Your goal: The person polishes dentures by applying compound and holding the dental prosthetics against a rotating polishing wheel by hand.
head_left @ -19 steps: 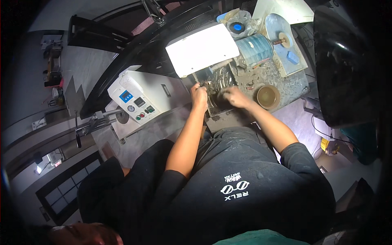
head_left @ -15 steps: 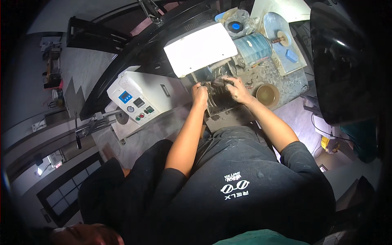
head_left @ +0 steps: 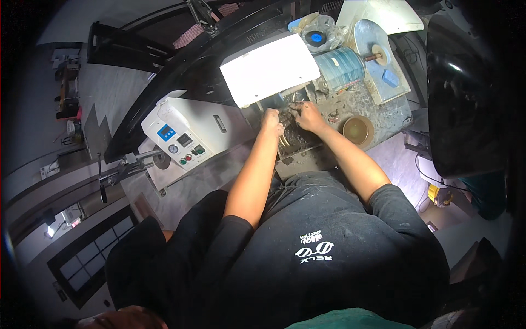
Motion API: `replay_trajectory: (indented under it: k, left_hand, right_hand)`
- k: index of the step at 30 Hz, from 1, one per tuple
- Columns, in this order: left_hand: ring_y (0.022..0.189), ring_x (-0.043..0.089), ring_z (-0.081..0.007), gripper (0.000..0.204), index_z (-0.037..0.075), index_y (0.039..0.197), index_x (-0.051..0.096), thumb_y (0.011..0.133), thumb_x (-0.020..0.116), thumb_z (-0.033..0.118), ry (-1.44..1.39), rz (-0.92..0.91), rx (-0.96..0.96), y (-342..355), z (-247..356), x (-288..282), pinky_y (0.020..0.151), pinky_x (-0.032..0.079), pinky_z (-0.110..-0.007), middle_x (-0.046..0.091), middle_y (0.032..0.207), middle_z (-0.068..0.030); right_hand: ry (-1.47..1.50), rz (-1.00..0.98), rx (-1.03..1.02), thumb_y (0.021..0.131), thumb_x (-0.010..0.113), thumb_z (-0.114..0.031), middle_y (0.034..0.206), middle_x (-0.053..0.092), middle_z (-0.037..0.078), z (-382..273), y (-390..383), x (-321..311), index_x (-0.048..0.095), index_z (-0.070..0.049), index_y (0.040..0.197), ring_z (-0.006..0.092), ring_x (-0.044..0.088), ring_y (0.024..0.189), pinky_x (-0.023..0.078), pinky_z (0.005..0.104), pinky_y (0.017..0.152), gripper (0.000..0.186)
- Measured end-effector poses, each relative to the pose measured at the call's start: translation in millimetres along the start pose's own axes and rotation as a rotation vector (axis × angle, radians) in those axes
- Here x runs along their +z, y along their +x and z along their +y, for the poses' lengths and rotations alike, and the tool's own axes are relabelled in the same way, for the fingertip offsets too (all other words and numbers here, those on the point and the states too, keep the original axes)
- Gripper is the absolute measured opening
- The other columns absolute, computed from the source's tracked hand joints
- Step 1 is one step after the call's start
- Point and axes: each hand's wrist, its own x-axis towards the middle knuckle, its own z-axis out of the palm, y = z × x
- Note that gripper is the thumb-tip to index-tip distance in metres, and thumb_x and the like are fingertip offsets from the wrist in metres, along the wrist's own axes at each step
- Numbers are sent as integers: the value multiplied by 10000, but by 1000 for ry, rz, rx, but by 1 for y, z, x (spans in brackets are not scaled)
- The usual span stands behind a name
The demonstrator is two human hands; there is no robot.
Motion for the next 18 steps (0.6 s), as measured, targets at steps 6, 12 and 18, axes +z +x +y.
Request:
replay_trajectory:
  k: [6, 12, 18]
  left_hand:
    - [425, 268, -162, 41, 127, 762, 501, 722, 491, 122, -47, 68, -54, 13, 0, 5, 368, 238, -287, 377, 651, -16]
    - [482, 384, -128, 23, 119, 748, 482, 729, 494, 122, -83, -116, -4, -9, -3, -7, 386, 308, -252, 426, 747, -26]
    - [588, 604, -201, 111, 64, 797, 473, 820, 367, 91, -70, -100, -66, -26, 11, 11, 526, 539, -335, 557, 710, -81]
  right_hand:
    - [-32, -51, -7, 757, 597, -78, 923, 622, 233, -3, 6, -2, 664, 1, 942, 399, 585, 866, 467, 420, 800, 212]
    - [64, 66, -83, 740, 605, -46, 932, 608, 249, -15, -9, -12, 644, 21, 958, 395, 585, 858, 468, 430, 777, 232]
    - [-54, -100, -11, 713, 591, -21, 900, 605, 254, -1, -1, -5, 643, 27, 933, 415, 575, 835, 477, 424, 760, 231]
